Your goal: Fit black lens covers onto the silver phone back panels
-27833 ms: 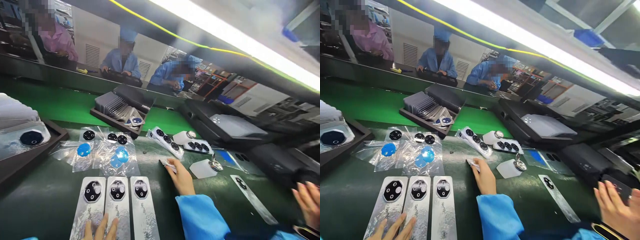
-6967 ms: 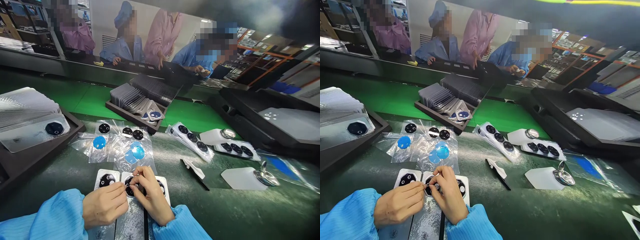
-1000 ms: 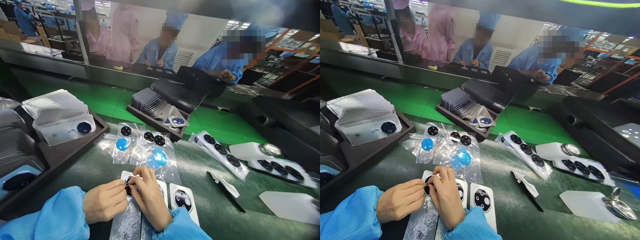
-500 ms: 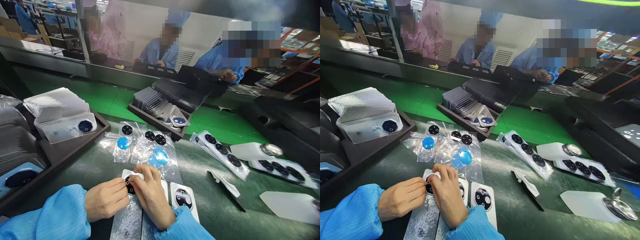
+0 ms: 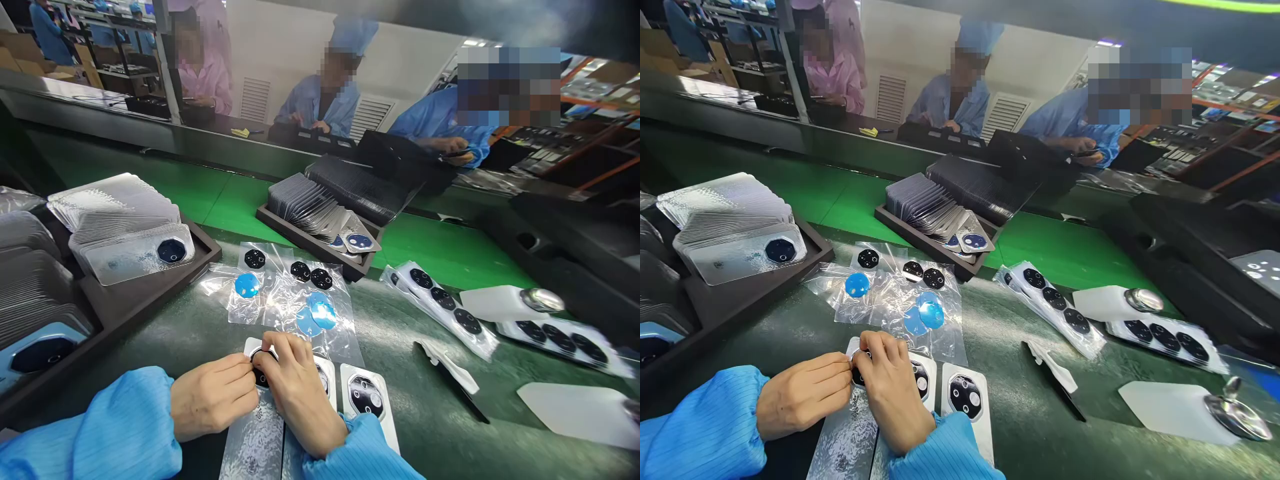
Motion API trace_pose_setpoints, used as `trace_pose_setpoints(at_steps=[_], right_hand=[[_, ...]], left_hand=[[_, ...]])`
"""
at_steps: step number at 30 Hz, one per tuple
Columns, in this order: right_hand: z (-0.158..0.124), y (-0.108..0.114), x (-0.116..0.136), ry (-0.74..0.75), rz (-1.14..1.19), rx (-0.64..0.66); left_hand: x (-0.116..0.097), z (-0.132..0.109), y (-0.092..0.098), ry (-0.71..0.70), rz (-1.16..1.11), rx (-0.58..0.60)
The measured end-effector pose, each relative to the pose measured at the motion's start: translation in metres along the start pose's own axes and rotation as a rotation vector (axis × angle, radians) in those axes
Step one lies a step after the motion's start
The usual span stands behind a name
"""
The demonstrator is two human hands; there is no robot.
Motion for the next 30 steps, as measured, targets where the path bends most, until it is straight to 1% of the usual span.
trace_pose_setpoints(at_steps=[4, 8, 12, 16, 20, 24, 26, 30], right_hand=[[0.001, 0.001, -0.005, -0.047, 0.036, -0.004], [0.001, -0.001, 0.000, -0.001, 0.008, 0.013], [0.002, 0.003, -0.002, -0.016, -0.015, -0.011], [0.003, 0.003, 0.002, 0.030, -0.035, -0.007], [0.002, 0.003, 0.001, 0.007, -0.034, -0.028], [0.003, -0.001, 0.002, 0.027, -0.040, 0.012], [0.006, 0.008, -0.005, -0.021, 0.032, -0.018], [0.007, 0.038, -0.038, -0.238, 0.233, -0.154]], left_hand=[[0.000, -0.001, -0.003, 0.005, -0.020, 0.017], [0.001, -0.001, -0.002, 0.005, -0.010, 0.013], [0.001, 0.000, -0.002, 0.005, -0.022, 0.013], [0.000, 0.000, 0.000, 0.001, -0.020, -0.005], [0.000, 0.001, 0.001, 0.000, -0.019, 0.002], [0.000, 0.003, 0.003, -0.005, -0.009, -0.003], [0.001, 0.004, 0.003, -0.002, -0.009, -0.002], [0.001, 0.005, 0.004, -0.001, -0.038, -0.001]])
Point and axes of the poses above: each hand's wrist, its own z-axis towards the middle knuckle, its own y-axis out of the back of the hand, x = y × z, the point moved 10 cm from there along z, towards the middle knuckle, and after that the axes turned 7 degrees about -x, right-handed, at the moved point
